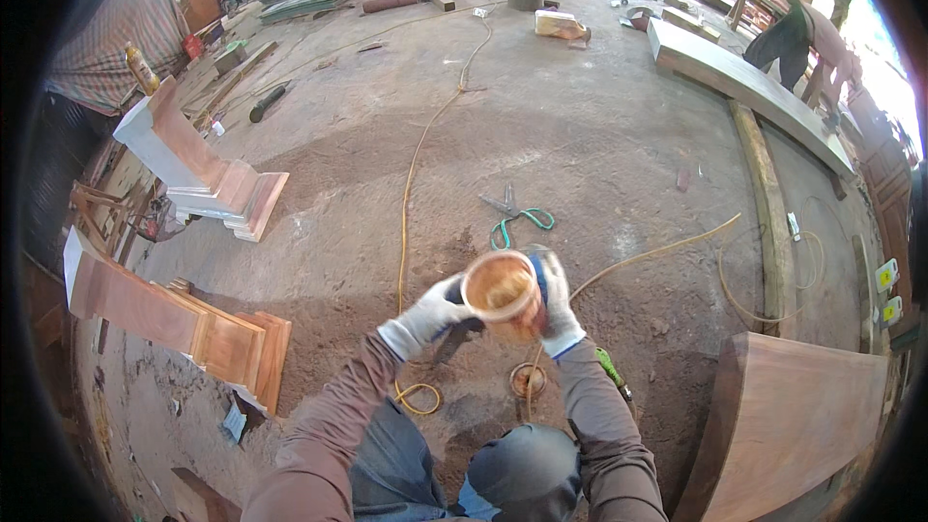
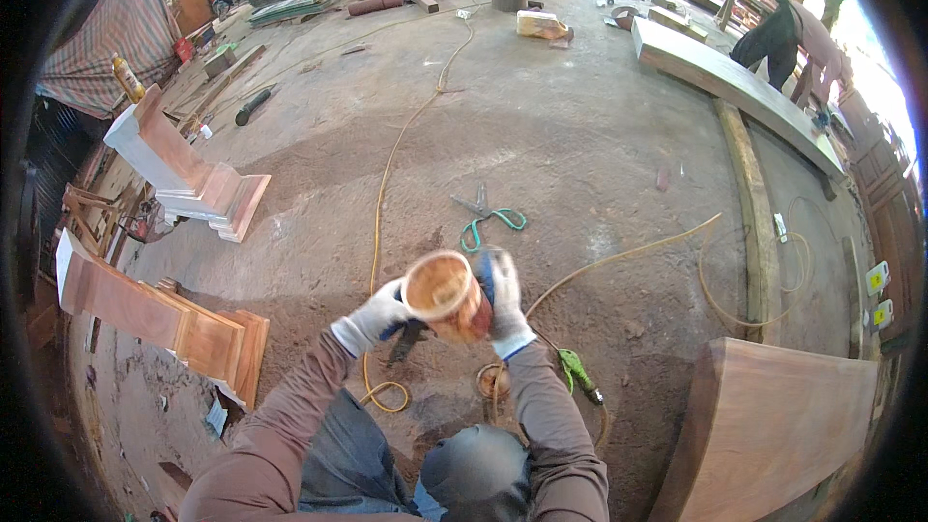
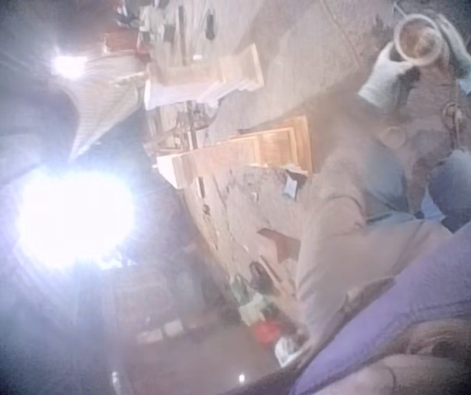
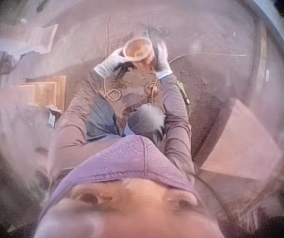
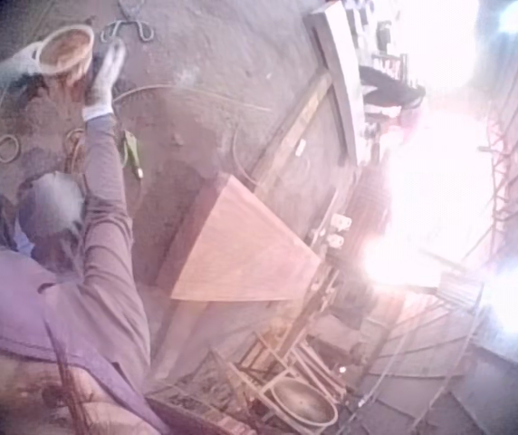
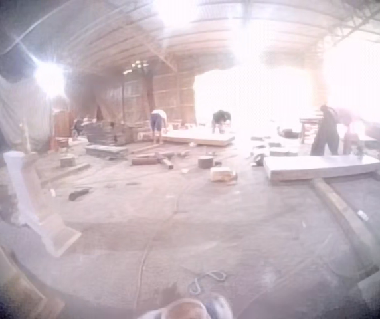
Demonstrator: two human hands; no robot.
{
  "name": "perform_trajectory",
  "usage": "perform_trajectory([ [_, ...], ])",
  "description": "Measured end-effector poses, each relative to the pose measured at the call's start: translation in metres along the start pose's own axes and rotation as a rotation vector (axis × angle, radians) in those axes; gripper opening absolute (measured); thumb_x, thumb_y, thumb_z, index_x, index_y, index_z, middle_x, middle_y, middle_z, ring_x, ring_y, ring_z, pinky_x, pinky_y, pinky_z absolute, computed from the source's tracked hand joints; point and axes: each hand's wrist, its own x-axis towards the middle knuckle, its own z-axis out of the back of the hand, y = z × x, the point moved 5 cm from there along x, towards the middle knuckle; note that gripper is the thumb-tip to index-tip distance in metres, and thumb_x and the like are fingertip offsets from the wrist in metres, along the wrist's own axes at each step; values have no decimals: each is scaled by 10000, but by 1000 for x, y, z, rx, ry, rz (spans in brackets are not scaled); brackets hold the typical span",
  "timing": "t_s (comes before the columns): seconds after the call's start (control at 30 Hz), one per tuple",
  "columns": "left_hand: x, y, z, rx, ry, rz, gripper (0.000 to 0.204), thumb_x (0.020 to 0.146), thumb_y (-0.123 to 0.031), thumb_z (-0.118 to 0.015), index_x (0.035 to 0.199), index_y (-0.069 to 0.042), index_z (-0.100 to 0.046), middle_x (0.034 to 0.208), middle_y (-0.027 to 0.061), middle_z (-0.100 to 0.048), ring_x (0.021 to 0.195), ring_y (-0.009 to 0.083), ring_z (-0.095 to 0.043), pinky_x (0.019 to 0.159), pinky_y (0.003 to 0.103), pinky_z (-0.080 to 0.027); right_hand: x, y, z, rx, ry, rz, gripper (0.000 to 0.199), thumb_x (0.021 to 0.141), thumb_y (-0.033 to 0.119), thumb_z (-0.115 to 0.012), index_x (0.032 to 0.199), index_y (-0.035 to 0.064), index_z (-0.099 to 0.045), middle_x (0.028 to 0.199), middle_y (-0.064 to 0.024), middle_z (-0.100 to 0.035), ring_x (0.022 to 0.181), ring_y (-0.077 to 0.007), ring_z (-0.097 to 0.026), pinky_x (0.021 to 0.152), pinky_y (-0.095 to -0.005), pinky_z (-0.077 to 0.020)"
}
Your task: The person prepares a spray gun by attaching a container, pouring liquid from a bottle into it, and securing the lid. They then spray a large wooden board with the finish, moving the gun across the surface to apply an even coat.
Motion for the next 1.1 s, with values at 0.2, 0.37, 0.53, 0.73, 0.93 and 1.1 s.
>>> perform_trajectory([
  [0.2,-10,3,-4,101,-121,24,709,837,-73,-786,1454,-14,-441,1428,107,-548,1253,200,-570,1072,380,-476,-26,13,-25,-59,-71,-142,182,1000,186,-603,1134,63,-599,1001,15,-597,907,-77,-554,797,-270,-482],
  [0.37,10,-2,-8,-312,124,-91,707,883,-132,-746,1494,-63,-399,1485,102,-493,1326,231,-517,1126,403,-435,-19,-7,-6,12,170,-168,181,1007,163,-581,1138,54,-639,1107,-38,-676,1006,-126,-630,936,-287,-496],
  [0.53,-1,25,-9,-308,268,-26,595,981,-171,-633,1515,-100,-380,1509,73,-467,1340,220,-498,1152,394,-405,-48,4,-12,287,196,-447,234,1004,191,-597,1194,61,-646,1142,-69,-700,1036,-175,-672,900,-322,-554],
  [0.73,25,76,37,-454,216,-187,446,1061,-255,-474,1478,-106,-424,1459,90,-512,1292,245,-534,1111,414,-453,-35,48,0,-207,42,-58,222,1004,158,-603,1178,27,-560,1111,-141,-680,838,-180,-692,722,-326,-583],
  [0.93,21,40,72,-743,99,-161,415,1071,-291,-430,1428,-81,-464,1423,140,-535,1239,305,-576,1023,494,-519,-66,95,-18,-403,66,207,295,933,-19,-646,1216,-13,-565,1064,-67,-658,912,-112,-648,818,-266,-550],
  [1.1,14,20,57,-722,156,-34,430,1043,-316,-501,1381,-51,-485,1316,141,-580,1172,308,-612,924,502,-568,-82,108,-64,-890,297,401,387,860,6,-727,1229,-24,-616,1098,-130,-690,955,-201,-691,847,-296,-543],
])
